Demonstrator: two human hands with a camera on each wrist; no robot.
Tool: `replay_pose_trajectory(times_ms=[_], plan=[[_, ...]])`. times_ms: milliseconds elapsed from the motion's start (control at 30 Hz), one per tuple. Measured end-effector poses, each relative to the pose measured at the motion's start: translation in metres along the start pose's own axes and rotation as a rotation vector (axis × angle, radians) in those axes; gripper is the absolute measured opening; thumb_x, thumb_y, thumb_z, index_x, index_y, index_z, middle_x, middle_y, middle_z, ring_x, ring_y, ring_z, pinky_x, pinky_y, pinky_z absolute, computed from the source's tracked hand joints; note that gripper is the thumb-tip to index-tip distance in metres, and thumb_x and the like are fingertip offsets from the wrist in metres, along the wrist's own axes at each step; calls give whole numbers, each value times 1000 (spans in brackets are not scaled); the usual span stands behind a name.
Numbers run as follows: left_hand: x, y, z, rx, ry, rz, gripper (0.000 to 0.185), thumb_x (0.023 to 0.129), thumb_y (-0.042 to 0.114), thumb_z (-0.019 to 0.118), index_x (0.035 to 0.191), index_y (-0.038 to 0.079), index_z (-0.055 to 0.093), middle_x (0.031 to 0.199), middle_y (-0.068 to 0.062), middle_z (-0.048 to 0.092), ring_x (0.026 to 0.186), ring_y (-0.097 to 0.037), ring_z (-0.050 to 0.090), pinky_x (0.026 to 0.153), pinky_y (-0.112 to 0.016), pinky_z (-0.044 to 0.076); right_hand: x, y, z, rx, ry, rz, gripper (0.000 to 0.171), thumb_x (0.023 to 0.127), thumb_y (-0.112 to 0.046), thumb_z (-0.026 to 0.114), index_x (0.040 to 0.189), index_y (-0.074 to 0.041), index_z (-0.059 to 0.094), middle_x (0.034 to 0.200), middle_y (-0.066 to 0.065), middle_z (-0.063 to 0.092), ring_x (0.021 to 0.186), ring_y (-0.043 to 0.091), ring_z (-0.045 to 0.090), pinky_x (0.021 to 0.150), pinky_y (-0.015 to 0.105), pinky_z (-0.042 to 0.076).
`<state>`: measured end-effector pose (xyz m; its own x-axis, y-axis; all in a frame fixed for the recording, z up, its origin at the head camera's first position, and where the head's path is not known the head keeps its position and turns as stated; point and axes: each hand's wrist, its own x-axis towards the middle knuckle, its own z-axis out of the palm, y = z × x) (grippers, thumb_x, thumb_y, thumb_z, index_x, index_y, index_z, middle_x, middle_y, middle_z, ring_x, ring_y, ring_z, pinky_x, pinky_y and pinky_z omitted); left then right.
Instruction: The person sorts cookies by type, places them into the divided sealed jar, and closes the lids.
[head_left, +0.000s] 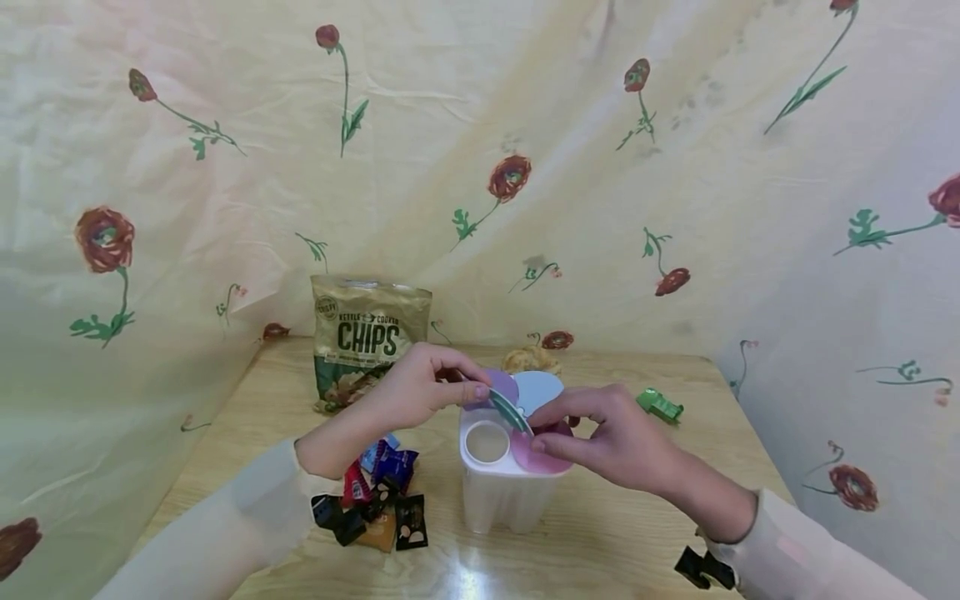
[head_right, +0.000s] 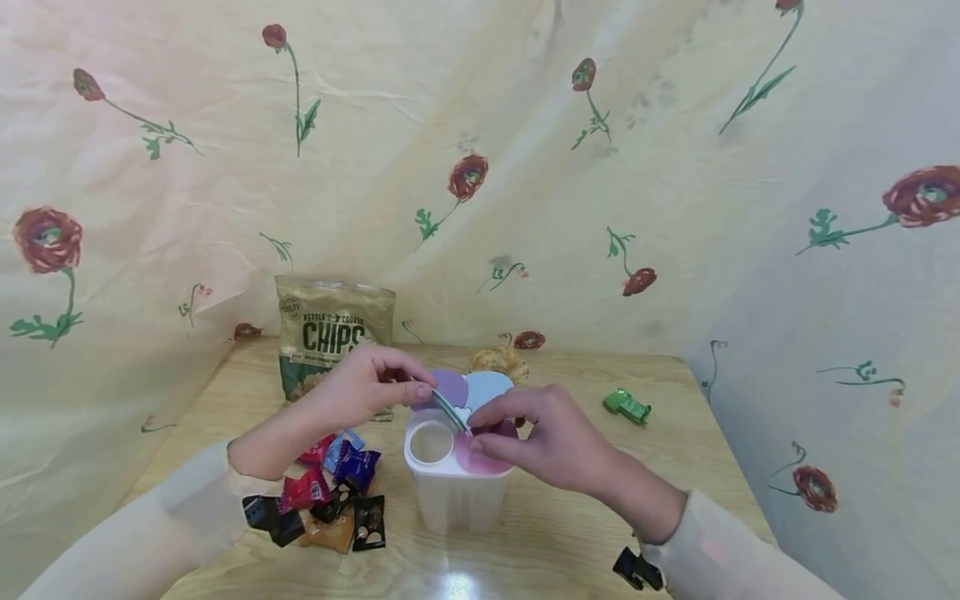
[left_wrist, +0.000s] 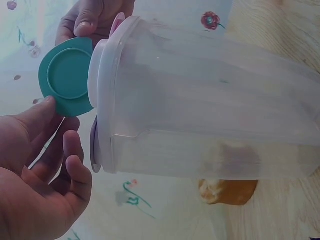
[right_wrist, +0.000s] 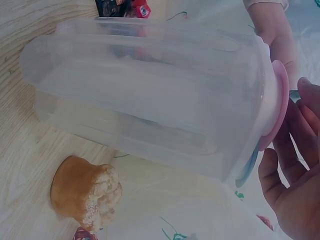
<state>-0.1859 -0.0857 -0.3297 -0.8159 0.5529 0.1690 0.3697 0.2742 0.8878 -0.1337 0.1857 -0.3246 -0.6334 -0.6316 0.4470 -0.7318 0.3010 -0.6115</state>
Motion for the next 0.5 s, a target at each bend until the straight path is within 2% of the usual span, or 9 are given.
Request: replay_pose_trajectory(times_ms=[133,267,500], plan=[[-2,0,-1,4,-7,7,13,88,25,73,98,19,76,86,-1,69,68,-19,56,56,-26,46,4,-13,0,18,24,-6,17,78,0,78,93,-8,75,84,-1,72,72,9,63,62,26,53],[-7,-3,-4,4,-4,-3,14,90,27,70,101,21,75,90,0,69,74,-23,61,59,-30,50,6,-21,-1,15,41,-24,16,77,4,77,90,-6,75,81,0,72,71,10,63,61,24,52],[-23,-22,-21,40,85,-67,18,93,36,65,104,25,74,90,0,68,78,-28,64,61,-36,53,6,-21,0,-1,47,-29,16,78,4,76,88,-8,75,80,-1,71,71,8,61,60,22,51]])
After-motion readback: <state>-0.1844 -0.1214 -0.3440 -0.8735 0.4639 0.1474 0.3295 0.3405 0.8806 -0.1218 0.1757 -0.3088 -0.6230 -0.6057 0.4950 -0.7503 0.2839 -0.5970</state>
